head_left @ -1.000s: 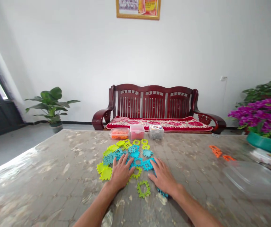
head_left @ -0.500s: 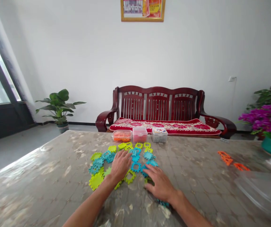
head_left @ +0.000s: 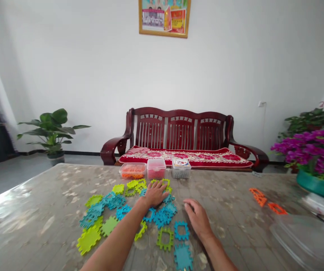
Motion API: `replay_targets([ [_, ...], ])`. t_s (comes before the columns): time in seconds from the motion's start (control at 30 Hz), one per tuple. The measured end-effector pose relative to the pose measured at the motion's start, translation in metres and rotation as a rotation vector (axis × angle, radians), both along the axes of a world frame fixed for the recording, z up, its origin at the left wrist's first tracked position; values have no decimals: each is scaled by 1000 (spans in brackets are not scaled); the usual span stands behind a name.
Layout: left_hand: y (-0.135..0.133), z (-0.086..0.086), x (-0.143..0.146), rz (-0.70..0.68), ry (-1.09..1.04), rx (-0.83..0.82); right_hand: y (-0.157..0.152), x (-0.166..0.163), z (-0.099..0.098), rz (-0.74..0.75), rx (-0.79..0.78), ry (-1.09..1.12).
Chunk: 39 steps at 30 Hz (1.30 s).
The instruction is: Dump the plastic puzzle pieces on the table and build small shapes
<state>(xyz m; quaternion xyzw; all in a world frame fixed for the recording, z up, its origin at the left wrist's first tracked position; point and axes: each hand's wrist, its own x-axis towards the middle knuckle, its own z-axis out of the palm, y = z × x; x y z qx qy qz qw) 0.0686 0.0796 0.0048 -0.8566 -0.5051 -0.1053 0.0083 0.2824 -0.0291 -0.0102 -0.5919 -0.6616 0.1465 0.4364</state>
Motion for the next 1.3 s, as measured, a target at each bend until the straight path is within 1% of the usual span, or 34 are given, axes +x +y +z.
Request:
replay_targets([
  [0.1, -7, -4, -6, -7, 16, 6, 1, -2, 1, -7, 4, -5],
  [0.23, -28, -1, -21, -3, 32, 12, 2, -2, 2, -13, -7, 10],
  [0.4, -61, 12, -41, 2, 60, -11, 1, -1, 3, -11, -13, 29],
  [0.53, -99, 23, -44, 6, 52, -9, 1, 0, 4, 4, -20, 47],
  [0.6, -121, 22, -40, -63, 20, -24, 2, 1, 5, 12, -14, 57],
  [0.7, -148, 14, -30, -210, -13, -76, 3, 1, 3, 22, -7, 76],
  [0.77, -159, 7, -22, -243, -26, -108, 5, 2, 2, 22, -5, 91],
  [0.83, -164, 1, -15, -201, -49, -121, 6, 2, 0, 25, -4, 101],
  [0.9, -164, -3, -12, -120, -73, -108, 6, 2, -1, 29, -6, 99],
  [0.97, -162, -3, -12, -45, -80, -78, 7, 2, -1, 31, -9, 89],
  [1.03, -160, -2, -17, 0, -78, -53, 7, 2, 0, 28, -19, 77],
  [1.13, -159, 4, -28, 7, -69, -48, 7, 1, 1, 26, -33, 51],
  [1.3, -158, 14, -43, -70, -43, -78, 9, 0, 1, 27, -23, 29],
])
